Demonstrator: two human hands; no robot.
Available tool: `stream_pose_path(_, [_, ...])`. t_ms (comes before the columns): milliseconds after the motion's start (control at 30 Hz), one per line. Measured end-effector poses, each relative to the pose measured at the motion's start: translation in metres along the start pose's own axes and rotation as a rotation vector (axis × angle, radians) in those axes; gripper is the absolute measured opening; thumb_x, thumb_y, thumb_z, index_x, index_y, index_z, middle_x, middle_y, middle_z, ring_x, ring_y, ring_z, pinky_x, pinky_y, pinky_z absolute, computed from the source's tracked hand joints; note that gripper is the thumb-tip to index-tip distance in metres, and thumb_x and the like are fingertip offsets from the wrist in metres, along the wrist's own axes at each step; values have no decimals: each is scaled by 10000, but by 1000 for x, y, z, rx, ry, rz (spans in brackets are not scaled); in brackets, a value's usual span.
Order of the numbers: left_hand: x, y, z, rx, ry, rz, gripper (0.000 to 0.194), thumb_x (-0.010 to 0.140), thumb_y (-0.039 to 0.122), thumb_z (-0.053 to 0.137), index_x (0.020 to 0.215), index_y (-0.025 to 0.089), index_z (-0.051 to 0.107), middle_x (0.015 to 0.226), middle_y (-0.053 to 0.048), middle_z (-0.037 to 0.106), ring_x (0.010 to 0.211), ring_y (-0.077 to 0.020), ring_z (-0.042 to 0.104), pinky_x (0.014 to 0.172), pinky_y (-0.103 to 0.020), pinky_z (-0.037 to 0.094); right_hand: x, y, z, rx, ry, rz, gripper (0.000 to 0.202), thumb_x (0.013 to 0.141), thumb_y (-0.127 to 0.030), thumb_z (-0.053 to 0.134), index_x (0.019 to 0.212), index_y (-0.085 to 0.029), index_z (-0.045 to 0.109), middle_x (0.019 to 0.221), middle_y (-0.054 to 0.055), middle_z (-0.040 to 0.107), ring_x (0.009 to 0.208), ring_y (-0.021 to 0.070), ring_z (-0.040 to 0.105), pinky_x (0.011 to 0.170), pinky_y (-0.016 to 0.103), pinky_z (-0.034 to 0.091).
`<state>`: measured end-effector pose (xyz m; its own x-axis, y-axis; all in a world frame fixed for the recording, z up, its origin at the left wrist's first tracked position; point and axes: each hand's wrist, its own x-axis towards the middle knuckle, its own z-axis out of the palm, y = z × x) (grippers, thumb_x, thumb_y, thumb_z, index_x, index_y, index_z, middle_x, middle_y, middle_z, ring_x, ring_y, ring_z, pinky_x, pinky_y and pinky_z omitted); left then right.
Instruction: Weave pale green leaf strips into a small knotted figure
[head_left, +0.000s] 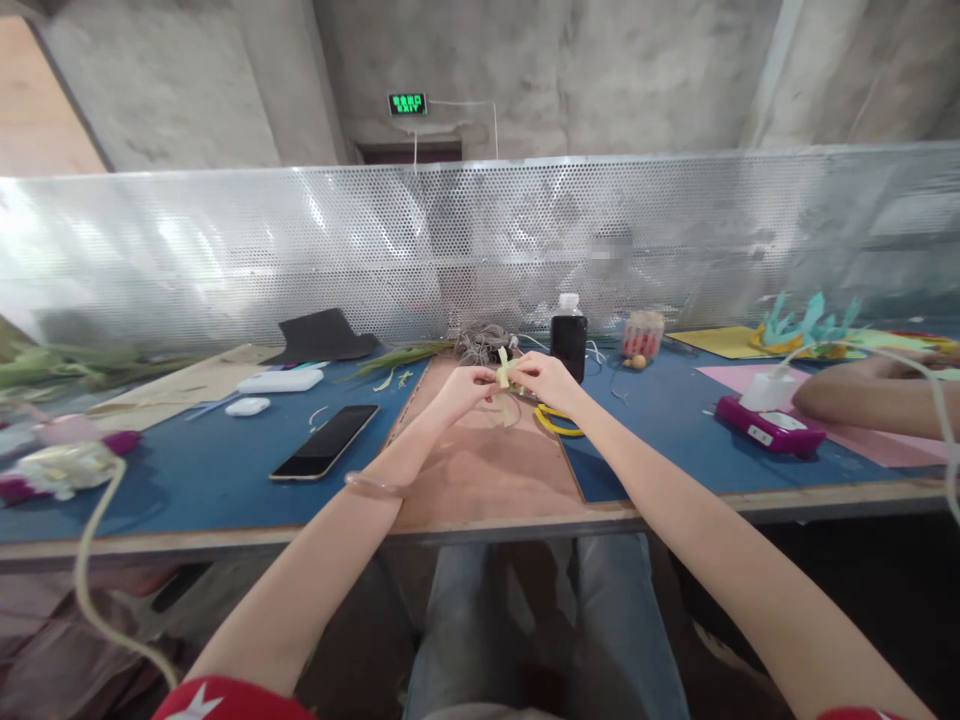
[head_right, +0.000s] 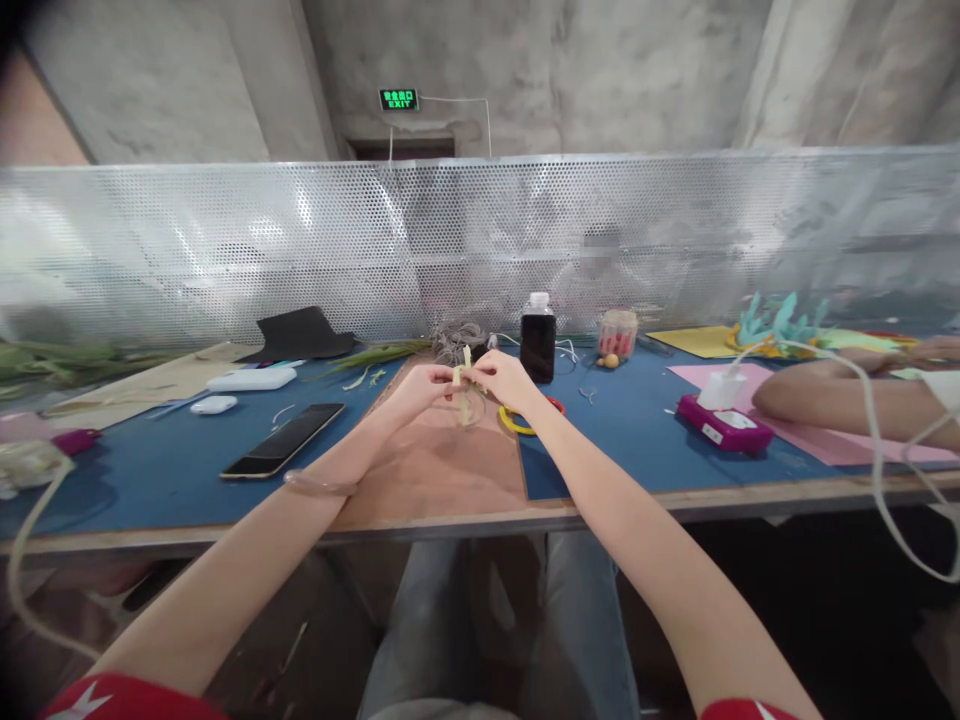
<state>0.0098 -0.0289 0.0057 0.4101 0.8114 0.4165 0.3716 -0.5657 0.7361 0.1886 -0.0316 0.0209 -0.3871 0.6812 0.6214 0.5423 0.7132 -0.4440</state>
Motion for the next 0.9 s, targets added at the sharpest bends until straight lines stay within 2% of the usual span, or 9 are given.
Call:
stream_pose_path(200, [-3, 2, 2, -61, -22, 6, 175, 829, 271, 534, 865, 107, 580, 789, -17, 596, 678, -119, 576, 627, -288, 493, 2, 2, 6, -21, 76, -41, 174, 806, -273, 568, 739, -113, 581, 884, 29, 574, 767, 123, 543, 694, 300, 459])
stream_pose_path(467, [-1, -2, 2, -118, -16, 30, 175, 832, 272, 528, 855, 106, 577, 792, -17, 594, 677, -118, 572, 632, -290, 489, 1, -1, 7, -26, 80, -85, 174, 831, -276, 536, 785, -116, 587, 831, 21, 588, 768, 128, 560, 709, 312, 464])
stream_pose_path(900, [4, -6, 2, -167, -20, -14, 177, 833, 274, 527, 840, 104, 577, 794, -17, 597, 682, -120, 575, 632, -289, 489, 1, 0, 8, -13, 72, -78, 213, 865, -309, 483, 857, -116, 572, 794, 13, 595, 710, 119, 573, 676, 303, 472])
